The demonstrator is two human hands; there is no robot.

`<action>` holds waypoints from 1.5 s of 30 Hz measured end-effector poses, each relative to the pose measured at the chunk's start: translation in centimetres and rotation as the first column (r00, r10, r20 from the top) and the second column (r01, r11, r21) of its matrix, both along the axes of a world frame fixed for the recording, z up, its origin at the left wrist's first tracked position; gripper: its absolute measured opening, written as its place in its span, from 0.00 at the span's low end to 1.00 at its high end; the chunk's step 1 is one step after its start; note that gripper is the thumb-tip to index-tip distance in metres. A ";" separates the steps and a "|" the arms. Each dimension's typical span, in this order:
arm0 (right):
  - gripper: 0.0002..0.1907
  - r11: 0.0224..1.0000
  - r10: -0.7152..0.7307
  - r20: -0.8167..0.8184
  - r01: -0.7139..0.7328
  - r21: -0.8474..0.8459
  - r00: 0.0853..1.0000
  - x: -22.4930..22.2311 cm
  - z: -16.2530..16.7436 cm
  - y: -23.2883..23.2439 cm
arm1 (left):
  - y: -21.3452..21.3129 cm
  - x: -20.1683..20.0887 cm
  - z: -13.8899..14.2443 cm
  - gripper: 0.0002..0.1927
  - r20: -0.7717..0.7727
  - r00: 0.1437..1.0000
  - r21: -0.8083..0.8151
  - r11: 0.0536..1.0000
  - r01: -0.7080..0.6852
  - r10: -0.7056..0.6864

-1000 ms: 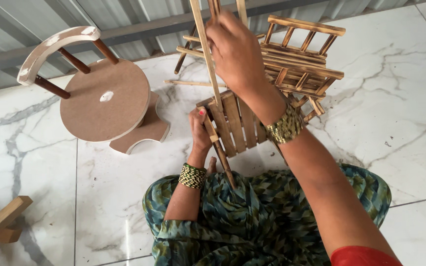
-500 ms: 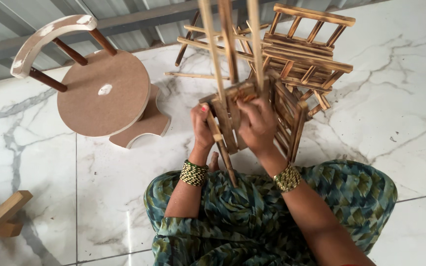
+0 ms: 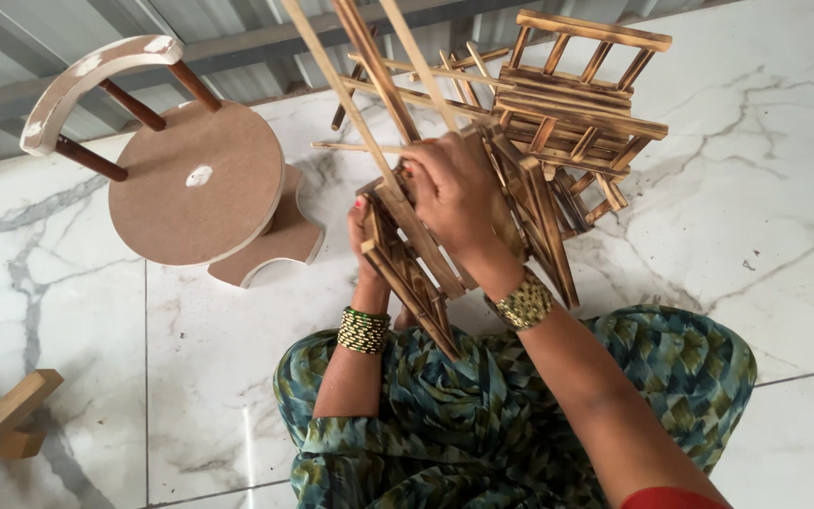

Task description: The person sits on the floor assembling and finishing small wooden furniture pieces. They rub an orange stain or polish into the slats of a miniature wooden chair using a small pad held in the hand, reposition and turn the chair to reach different sides, then wipe the round top of a small wooden stool with the pad and by hand.

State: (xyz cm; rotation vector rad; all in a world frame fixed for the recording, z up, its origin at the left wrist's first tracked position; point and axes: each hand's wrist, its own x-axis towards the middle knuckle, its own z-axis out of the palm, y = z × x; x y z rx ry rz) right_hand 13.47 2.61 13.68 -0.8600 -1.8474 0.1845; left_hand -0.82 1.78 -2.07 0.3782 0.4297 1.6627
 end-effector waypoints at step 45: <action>0.08 0.935 -0.286 0.159 0.239 0.262 0.945 3.3 -0.8 -0.4 | -1.8 0.7 0.3 0.23 -0.387 0.805 0.197 0.893 -0.405 0.450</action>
